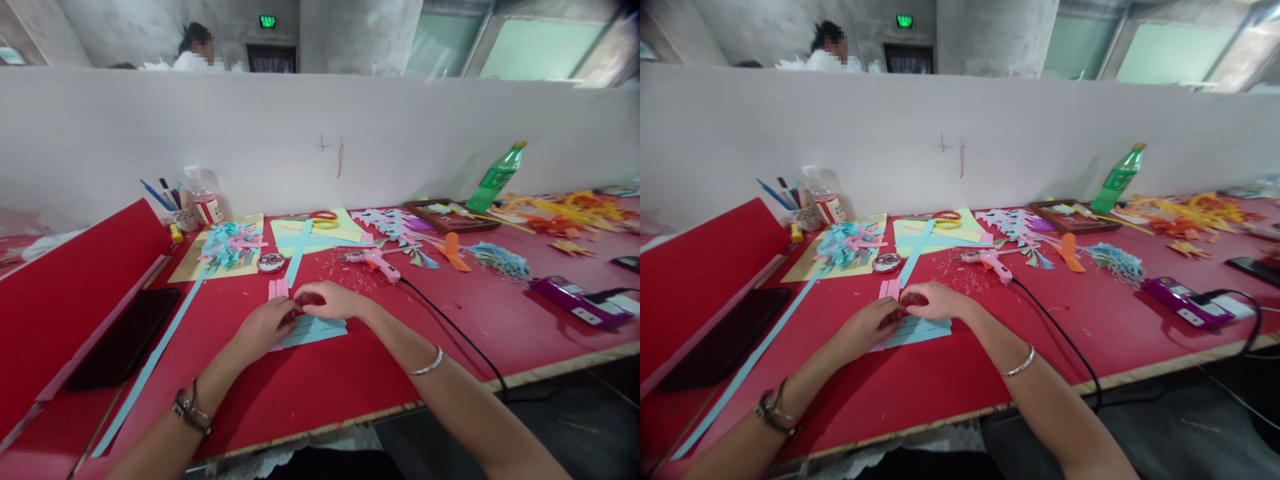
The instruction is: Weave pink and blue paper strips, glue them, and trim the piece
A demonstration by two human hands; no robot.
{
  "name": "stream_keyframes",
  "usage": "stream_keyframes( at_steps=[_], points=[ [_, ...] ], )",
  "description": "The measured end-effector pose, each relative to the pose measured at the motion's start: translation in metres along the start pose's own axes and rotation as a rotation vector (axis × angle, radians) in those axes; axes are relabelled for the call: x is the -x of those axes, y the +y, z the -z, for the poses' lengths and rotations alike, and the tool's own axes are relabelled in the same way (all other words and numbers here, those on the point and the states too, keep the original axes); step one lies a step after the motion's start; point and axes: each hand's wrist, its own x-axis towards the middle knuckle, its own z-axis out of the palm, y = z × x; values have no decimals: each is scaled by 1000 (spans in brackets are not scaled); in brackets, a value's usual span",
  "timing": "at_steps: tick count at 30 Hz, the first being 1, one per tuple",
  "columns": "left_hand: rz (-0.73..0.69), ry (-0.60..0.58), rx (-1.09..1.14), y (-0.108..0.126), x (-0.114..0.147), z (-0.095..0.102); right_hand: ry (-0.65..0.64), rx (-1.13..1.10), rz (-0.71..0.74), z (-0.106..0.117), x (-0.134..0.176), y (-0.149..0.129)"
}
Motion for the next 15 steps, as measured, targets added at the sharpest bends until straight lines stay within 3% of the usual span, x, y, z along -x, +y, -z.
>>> stream_keyframes(
  at_steps=[7,15],
  points=[
    [-6,-18,-8,-1,0,0,-104,-6,-47,2,1,1],
    [-11,-18,-19,-1,-1,1,-108,22,-9,1,1,0]
  ],
)
